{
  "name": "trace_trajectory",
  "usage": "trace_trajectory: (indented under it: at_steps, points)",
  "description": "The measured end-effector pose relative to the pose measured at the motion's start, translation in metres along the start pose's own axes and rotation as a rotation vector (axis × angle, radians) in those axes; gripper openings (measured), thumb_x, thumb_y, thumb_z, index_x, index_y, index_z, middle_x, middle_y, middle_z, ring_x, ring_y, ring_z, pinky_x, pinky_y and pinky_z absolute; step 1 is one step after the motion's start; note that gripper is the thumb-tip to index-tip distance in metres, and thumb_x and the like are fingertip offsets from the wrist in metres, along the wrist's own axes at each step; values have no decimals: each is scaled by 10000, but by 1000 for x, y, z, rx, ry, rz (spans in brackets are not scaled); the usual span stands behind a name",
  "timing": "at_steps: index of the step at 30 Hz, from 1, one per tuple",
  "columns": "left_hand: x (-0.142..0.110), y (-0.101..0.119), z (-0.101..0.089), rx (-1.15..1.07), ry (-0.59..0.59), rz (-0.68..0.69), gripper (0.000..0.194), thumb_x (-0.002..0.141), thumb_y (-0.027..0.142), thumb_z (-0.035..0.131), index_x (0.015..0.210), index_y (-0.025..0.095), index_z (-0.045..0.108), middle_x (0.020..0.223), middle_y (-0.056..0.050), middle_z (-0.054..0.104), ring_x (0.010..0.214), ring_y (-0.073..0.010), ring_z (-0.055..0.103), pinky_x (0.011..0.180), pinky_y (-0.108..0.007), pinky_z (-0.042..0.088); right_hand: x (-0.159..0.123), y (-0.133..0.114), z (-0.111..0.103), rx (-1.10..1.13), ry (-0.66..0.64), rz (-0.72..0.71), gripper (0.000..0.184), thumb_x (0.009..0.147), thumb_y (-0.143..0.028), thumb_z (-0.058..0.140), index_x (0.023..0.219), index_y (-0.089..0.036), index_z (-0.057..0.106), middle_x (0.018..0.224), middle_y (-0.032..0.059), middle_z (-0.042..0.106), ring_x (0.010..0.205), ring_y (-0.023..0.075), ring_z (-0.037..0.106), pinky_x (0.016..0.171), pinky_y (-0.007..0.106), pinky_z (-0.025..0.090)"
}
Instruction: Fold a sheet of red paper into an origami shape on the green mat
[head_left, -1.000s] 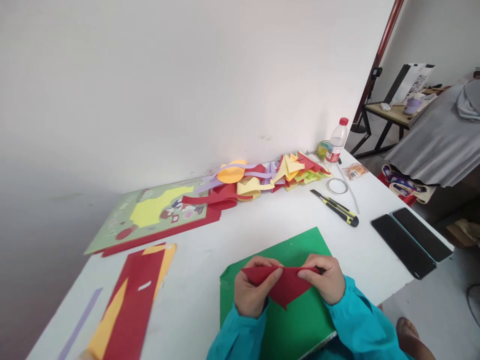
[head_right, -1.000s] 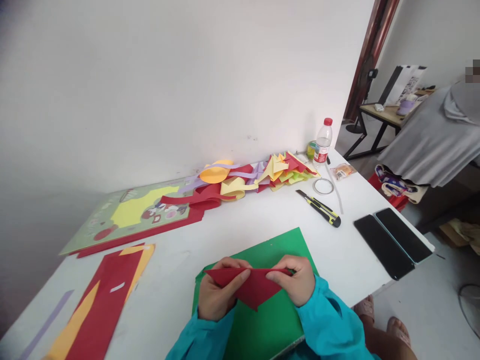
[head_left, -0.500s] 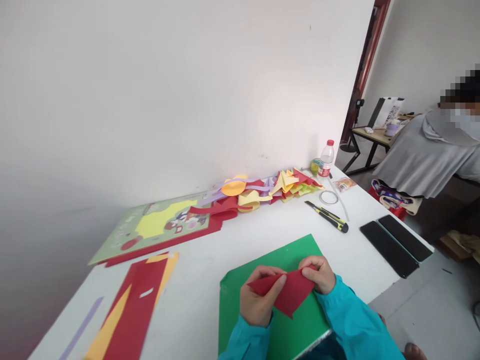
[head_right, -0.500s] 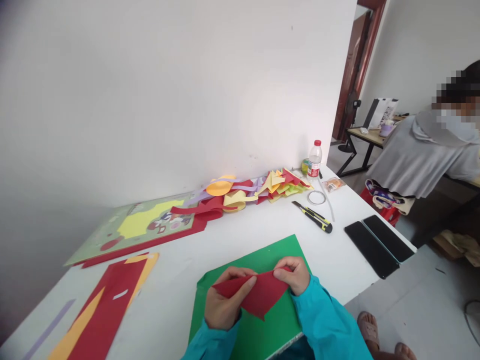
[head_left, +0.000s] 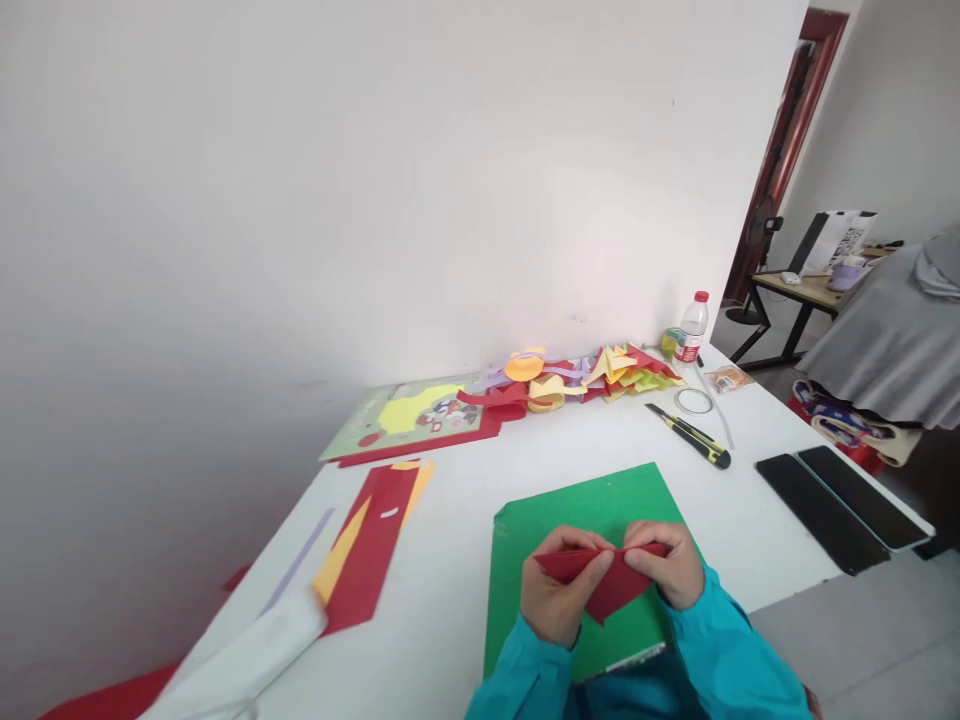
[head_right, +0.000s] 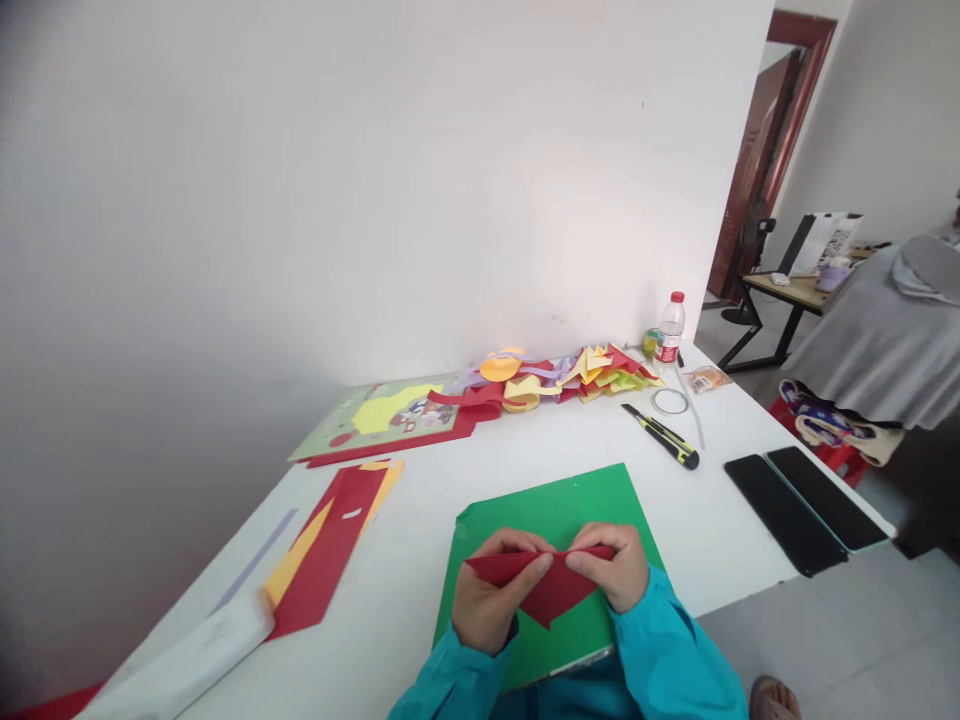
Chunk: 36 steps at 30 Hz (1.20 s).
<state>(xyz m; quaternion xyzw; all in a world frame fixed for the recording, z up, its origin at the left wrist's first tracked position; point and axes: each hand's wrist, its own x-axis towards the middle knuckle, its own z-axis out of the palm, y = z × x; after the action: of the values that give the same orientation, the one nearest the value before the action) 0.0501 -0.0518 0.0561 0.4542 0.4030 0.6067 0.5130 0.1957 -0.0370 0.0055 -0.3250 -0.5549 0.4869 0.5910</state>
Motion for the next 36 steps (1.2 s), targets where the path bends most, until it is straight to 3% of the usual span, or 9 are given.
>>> trace_trajectory:
  at_steps: [5, 15, 21, 27, 36]
  points:
    - [-4, 0, -6, 23, 31, -3, 210, 636, 341, 697, 595, 140, 656, 650, -63, 669, 626, -170, 590, 607, -261, 460, -2, -4, -2, 20, -41, -41, 62, 679, -256, 698, 659, -198, 691, 581, 10, 612, 542, 121, 507, 524, 254, 389]
    - [9, -4, -13, -64, 68, -203, 306, 607, 411, 705, 560, 125, 606, 611, -51, 644, 541, -135, 551, 537, -239, 432, 8, -19, 7, -175, -245, 19, 225, 726, -372, 641, 679, -156, 682, 593, 25, 618, 521, 112, 523, 494, 224, 387]
    - [27, -12, -17, -39, 3, -214, 298, 637, 417, 684, 579, 129, 634, 612, -54, 647, 542, -134, 544, 528, -240, 428, 18, -12, 7, -256, -171, 103, 264, 754, -381, 608, 617, -166, 676, 536, 11, 585, 476, 104, 481, 458, 227, 356]
    - [32, -15, -28, -42, -48, -170, 225, 511, 252, 778, 576, 143, 592, 613, -35, 647, 566, -144, 558, 555, -251, 439, 23, 3, 13, -267, -139, 141, 219, 737, -346, 631, 616, -169, 675, 543, 13, 592, 481, 107, 481, 463, 233, 359]
    - [51, -26, -35, -82, -234, -272, 217, 561, 261, 750, 568, 150, 564, 623, -47, 637, 583, -160, 571, 560, -274, 451, 24, 15, 2, -168, 1, 221, 147, 636, -314, 726, 591, -179, 688, 537, 13, 599, 486, 114, 486, 467, 243, 361]
